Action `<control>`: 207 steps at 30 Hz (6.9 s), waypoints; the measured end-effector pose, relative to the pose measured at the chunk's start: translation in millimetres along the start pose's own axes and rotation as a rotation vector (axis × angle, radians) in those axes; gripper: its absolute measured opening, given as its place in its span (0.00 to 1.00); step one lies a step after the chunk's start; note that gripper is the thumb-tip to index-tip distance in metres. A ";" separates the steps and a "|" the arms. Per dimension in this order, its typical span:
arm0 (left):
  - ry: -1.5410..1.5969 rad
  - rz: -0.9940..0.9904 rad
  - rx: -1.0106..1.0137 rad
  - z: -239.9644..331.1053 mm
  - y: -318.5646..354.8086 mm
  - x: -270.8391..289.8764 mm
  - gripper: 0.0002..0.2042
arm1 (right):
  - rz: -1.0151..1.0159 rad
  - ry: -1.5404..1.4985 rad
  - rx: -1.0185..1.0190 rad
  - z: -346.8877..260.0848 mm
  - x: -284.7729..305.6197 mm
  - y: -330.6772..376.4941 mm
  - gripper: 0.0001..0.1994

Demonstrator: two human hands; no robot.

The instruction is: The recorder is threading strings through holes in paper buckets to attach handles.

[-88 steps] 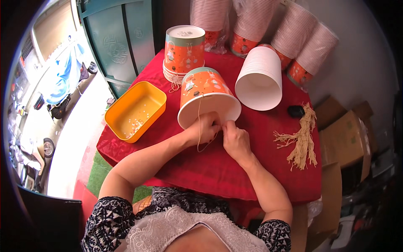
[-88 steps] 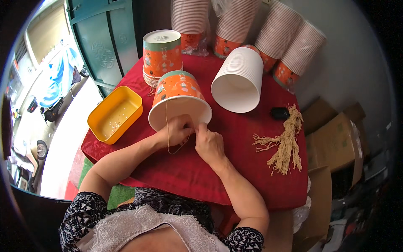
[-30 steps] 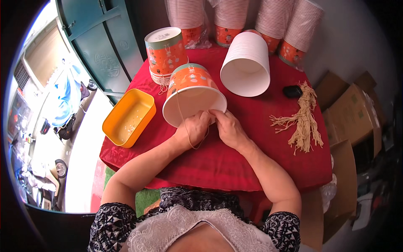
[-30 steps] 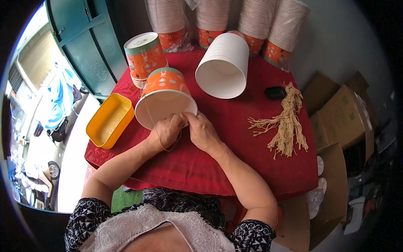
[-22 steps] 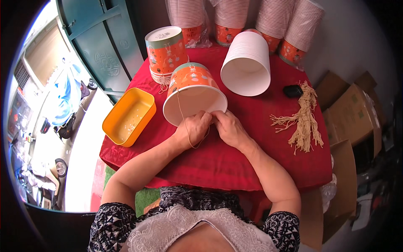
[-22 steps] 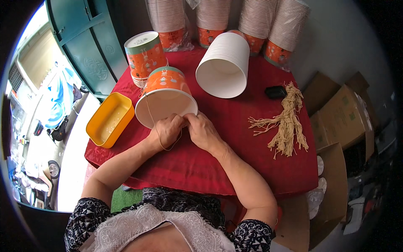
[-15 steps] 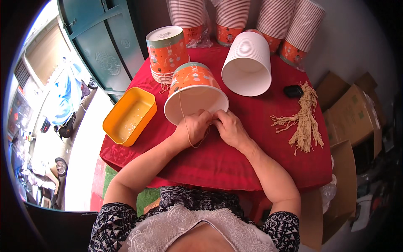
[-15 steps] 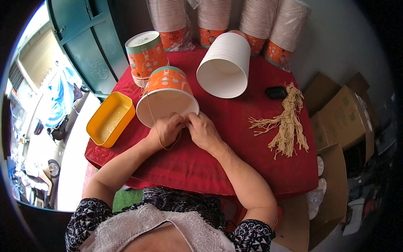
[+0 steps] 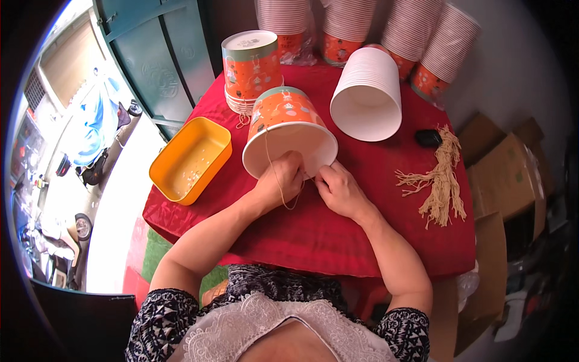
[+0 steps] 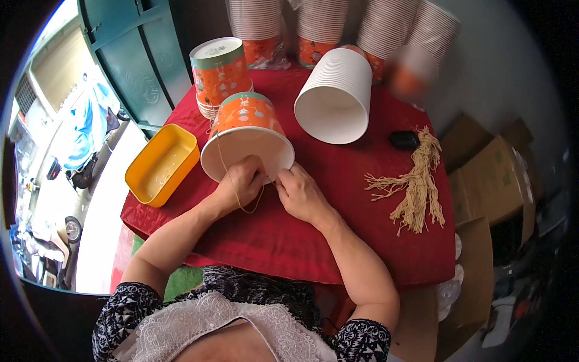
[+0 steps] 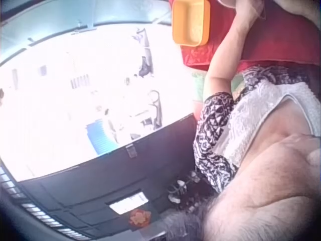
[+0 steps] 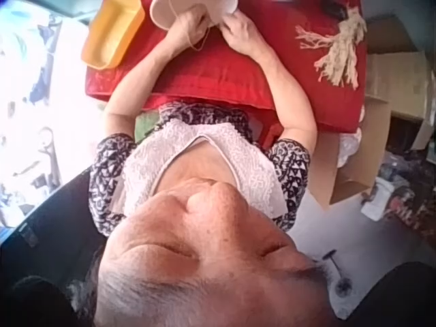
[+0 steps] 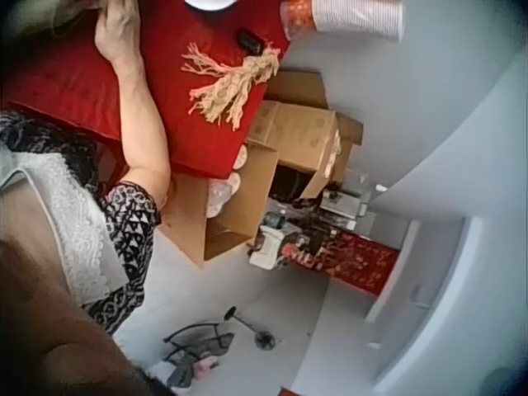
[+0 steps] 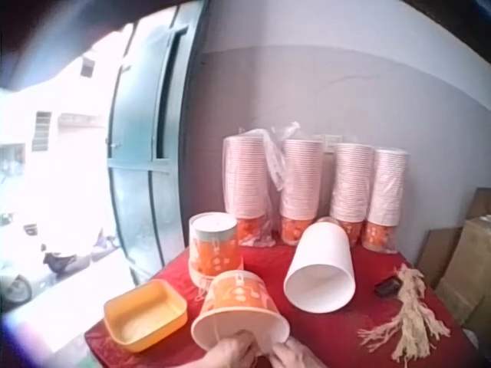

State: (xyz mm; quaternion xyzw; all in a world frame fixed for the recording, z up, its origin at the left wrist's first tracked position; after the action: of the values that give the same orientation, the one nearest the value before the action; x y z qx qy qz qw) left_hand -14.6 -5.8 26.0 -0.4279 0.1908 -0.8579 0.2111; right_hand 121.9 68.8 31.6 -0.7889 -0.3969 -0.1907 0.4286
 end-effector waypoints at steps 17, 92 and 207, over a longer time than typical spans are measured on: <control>0.622 -0.315 0.368 6.2 -7.9 -3.4 0.08 | -0.001 0.026 -0.019 6.5 -1.8 1.5 0.06; 0.065 -0.173 0.022 14.2 -1.8 -16.5 0.05 | 0.067 0.185 0.012 -14.0 10.7 2.7 0.04; 0.104 -0.007 0.132 3.3 -4.5 -5.2 0.03 | 0.209 0.269 -0.127 -11.1 -15.4 0.1 0.04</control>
State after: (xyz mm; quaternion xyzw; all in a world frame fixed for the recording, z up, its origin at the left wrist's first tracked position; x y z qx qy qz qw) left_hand -10.0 0.1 26.7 -0.3685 0.1428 -0.8905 0.2255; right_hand 113.1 52.5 27.8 -0.8187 -0.2389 -0.2736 0.4447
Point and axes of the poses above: each hand's wrist, its own y-axis away from the middle knuckle, its own x-axis out of the back of the hand, z = x × y, the point moved 5 cm from there along -y, towards the middle knuckle, and after that the axes turned 4 degrees about -y, right-handed, at the moved point
